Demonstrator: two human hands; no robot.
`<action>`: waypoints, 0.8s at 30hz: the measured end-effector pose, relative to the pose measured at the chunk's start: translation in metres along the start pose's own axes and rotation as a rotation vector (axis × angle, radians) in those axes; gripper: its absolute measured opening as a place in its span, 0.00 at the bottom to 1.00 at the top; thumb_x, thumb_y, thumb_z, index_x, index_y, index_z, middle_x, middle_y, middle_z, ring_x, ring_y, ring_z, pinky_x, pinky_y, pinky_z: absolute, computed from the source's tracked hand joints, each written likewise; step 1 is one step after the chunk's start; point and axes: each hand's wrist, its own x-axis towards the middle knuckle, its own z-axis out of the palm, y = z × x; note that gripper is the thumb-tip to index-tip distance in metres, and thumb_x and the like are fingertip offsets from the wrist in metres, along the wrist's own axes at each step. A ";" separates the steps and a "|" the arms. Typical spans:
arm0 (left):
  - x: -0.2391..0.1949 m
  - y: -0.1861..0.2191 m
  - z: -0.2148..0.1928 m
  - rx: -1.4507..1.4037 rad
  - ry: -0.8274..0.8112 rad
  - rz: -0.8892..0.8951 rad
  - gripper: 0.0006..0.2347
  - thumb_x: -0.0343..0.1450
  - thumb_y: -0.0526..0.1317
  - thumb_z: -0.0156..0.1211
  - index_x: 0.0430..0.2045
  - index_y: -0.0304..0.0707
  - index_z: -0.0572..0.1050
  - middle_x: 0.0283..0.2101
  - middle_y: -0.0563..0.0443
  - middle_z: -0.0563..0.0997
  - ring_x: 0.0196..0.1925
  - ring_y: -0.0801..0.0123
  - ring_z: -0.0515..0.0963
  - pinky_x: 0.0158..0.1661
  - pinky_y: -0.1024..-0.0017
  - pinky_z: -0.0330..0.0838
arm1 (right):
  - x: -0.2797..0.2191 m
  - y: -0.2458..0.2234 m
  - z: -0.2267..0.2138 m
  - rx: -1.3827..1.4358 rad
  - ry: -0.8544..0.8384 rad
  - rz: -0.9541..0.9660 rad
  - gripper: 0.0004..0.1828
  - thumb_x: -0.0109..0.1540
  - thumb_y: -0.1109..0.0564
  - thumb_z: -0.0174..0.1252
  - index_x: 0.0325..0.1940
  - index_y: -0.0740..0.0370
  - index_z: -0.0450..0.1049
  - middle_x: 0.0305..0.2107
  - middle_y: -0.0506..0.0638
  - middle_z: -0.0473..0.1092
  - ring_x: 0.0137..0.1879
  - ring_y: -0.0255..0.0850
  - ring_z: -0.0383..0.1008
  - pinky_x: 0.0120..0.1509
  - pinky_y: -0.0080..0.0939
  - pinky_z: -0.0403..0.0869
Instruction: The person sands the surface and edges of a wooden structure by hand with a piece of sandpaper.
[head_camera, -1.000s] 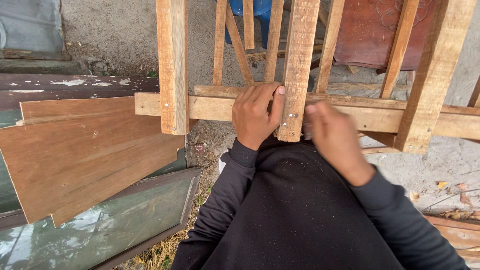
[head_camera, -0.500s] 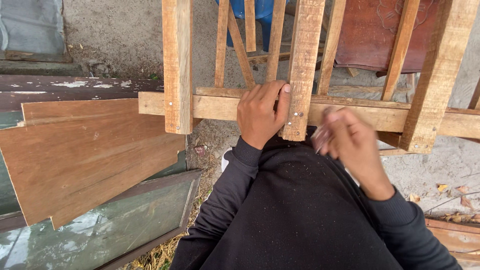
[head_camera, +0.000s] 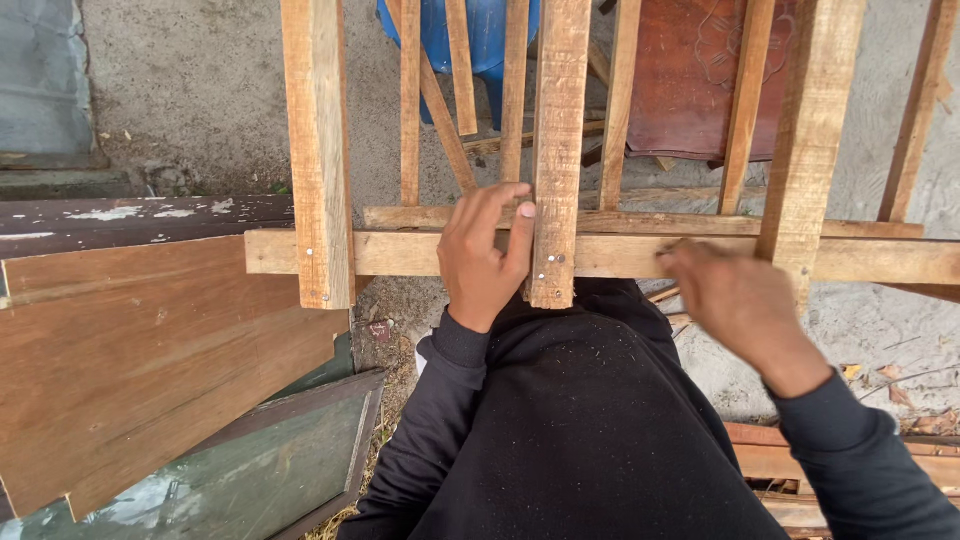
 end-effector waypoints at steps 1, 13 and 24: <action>0.000 0.003 0.000 -0.003 0.032 0.048 0.09 0.77 0.42 0.56 0.41 0.38 0.81 0.45 0.47 0.85 0.51 0.60 0.82 0.51 0.63 0.74 | -0.001 0.009 -0.002 -0.036 0.015 0.103 0.18 0.72 0.49 0.47 0.36 0.59 0.76 0.19 0.49 0.69 0.13 0.35 0.58 0.15 0.36 0.57; -0.032 0.095 0.065 -0.264 -0.111 0.083 0.09 0.79 0.40 0.54 0.45 0.36 0.79 0.52 0.43 0.82 0.64 0.53 0.79 0.67 0.57 0.72 | 0.020 0.016 -0.031 0.160 0.265 -0.163 0.09 0.70 0.55 0.56 0.40 0.63 0.75 0.30 0.54 0.72 0.28 0.42 0.73 0.29 0.41 0.72; -0.045 0.100 0.159 0.412 0.013 0.033 0.08 0.77 0.41 0.56 0.39 0.38 0.81 0.47 0.48 0.82 0.68 0.49 0.71 0.69 0.46 0.57 | 0.018 0.100 -0.079 0.006 0.162 -0.825 0.07 0.60 0.56 0.60 0.40 0.60 0.77 0.38 0.46 0.75 0.49 0.41 0.72 0.53 0.43 0.67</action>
